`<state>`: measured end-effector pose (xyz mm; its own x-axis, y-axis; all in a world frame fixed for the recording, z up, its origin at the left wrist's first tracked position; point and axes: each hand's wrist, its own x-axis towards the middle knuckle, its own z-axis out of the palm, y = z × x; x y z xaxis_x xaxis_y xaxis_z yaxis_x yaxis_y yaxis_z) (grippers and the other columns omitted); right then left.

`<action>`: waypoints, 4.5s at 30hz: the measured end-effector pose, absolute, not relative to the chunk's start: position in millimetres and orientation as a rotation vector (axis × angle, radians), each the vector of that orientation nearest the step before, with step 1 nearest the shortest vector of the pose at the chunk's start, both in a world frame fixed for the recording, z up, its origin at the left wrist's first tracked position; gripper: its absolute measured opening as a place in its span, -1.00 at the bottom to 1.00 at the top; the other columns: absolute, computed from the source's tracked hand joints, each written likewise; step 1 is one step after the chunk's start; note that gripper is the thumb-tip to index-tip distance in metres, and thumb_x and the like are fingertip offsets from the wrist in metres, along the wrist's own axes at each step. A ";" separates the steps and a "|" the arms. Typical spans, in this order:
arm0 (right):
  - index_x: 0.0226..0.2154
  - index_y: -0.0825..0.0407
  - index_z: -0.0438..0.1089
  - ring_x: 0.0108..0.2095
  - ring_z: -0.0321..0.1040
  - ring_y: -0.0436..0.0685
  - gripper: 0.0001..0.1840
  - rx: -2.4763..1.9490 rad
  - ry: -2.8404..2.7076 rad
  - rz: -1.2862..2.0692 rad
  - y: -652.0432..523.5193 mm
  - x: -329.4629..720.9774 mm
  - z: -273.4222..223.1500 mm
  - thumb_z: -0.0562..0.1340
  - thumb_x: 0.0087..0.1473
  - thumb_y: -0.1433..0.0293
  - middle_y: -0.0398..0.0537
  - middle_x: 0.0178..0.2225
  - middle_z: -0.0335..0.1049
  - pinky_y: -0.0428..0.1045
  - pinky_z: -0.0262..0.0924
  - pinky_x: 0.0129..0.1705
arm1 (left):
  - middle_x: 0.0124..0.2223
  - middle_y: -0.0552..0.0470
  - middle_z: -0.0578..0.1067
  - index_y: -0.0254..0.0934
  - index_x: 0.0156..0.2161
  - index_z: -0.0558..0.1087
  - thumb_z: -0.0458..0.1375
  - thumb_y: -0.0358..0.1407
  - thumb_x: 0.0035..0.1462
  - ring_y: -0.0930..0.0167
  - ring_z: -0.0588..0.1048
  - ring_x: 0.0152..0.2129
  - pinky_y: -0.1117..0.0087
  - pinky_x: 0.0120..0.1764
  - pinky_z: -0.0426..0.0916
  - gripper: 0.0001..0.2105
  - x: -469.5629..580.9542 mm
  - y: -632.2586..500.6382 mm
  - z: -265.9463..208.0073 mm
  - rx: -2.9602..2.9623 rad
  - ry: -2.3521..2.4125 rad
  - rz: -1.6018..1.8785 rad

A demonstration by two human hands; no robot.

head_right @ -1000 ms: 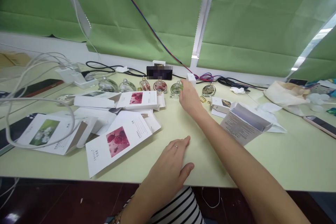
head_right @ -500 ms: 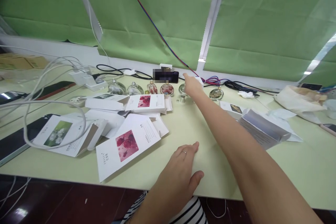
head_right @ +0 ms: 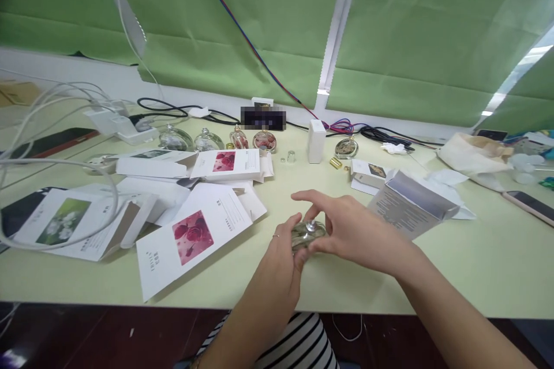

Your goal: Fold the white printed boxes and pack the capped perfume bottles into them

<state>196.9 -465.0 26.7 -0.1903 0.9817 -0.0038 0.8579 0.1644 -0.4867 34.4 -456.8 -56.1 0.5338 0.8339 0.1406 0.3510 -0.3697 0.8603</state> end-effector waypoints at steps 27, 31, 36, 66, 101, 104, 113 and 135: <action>-0.17 -0.01 0.39 -0.20 0.39 0.13 -0.77 -1.456 -1.923 -0.029 -397.1 195.9 13.6 0.06 0.17 0.38 -0.02 -0.20 0.44 0.06 0.27 -0.13 | -0.02 -0.13 0.34 -0.24 0.13 0.14 -0.13 -0.48 0.15 0.26 0.36 -0.11 0.19 -0.04 0.29 -0.58 32.9 -456.0 -53.5 1.961 0.972 0.697; -0.20 -0.08 0.36 -0.24 0.41 0.07 -0.85 -1.337 -1.751 0.277 -466.2 198.5 0.0 0.16 0.13 0.36 -0.10 -0.27 0.44 -0.02 0.33 -0.23 | -0.03 -0.12 0.35 -0.24 0.12 0.14 -0.13 -0.48 0.16 0.28 0.36 -0.10 0.19 -0.04 0.29 -0.60 34.1 -455.5 -55.1 1.966 0.951 0.735; -0.24 -0.09 0.39 -0.24 0.41 0.05 -0.87 -1.352 -1.792 0.339 -482.5 195.6 -14.0 0.18 0.13 0.41 -0.11 -0.27 0.46 -0.04 0.32 -0.23 | -0.04 -0.09 0.34 -0.23 0.10 0.13 -0.13 -0.49 0.17 0.31 0.36 -0.15 0.20 -0.11 0.32 -0.61 34.4 -455.9 -53.6 1.954 0.956 0.733; -0.30 -0.03 0.40 -0.27 0.47 -0.06 -0.81 -1.258 -2.000 0.093 -480.5 199.9 -2.5 0.18 0.08 0.57 -0.16 -0.30 0.52 -0.18 0.34 -0.22 | -0.13 -0.07 0.37 -0.20 0.08 0.12 -0.10 -0.49 0.16 0.30 0.39 -0.24 0.19 -0.21 0.33 -0.62 37.8 -455.0 -67.8 1.993 0.923 0.867; -0.03 0.09 0.35 -0.06 0.38 0.19 -0.64 -1.691 -2.035 -0.070 -360.9 211.0 7.0 0.03 0.15 0.48 0.06 -0.04 0.43 0.11 0.23 0.02 | -0.09 -0.10 0.37 -0.20 0.09 0.16 -0.11 -0.46 0.18 0.27 0.38 -0.20 0.19 -0.15 0.31 -0.64 36.0 -456.8 -57.6 1.966 0.989 0.748; 0.13 0.21 0.18 0.13 0.19 0.23 -0.51 -1.772 -2.145 -0.020 -316.9 205.5 -12.2 0.05 0.13 0.54 0.19 0.14 0.23 0.11 0.05 0.16 | -0.05 -0.11 0.37 -0.20 0.09 0.16 -0.10 -0.46 0.18 0.25 0.38 -0.18 0.18 -0.14 0.31 -0.63 35.3 -456.9 -58.0 1.962 0.984 0.757; -0.18 0.16 0.44 -0.16 0.39 0.19 -0.72 -1.810 -2.112 0.036 -330.0 206.8 -24.5 0.10 0.08 0.58 0.16 -0.14 0.43 0.07 0.23 -0.06 | -0.07 -0.12 0.38 -0.23 0.10 0.17 -0.09 -0.46 0.18 0.26 0.39 -0.17 0.21 -0.14 0.31 -0.62 32.9 -456.2 -59.3 1.987 0.942 0.811; -0.18 -0.07 0.29 -0.09 0.39 0.11 -0.82 -1.345 -1.795 0.071 -493.6 189.7 -10.4 0.17 0.12 0.44 -0.03 -0.11 0.43 0.03 0.36 -0.13 | -0.01 -0.12 0.34 -0.22 0.10 0.09 -0.11 -0.45 0.22 0.28 0.37 -0.11 0.17 -0.10 0.31 -0.65 32.2 -454.2 -58.6 2.024 0.871 0.800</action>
<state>189.7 -493.6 -10.4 -0.0402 0.8030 0.5947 0.7532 0.4154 -0.5100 32.2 -454.2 -58.6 0.5675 0.7892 0.2348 0.3007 -0.4641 0.8332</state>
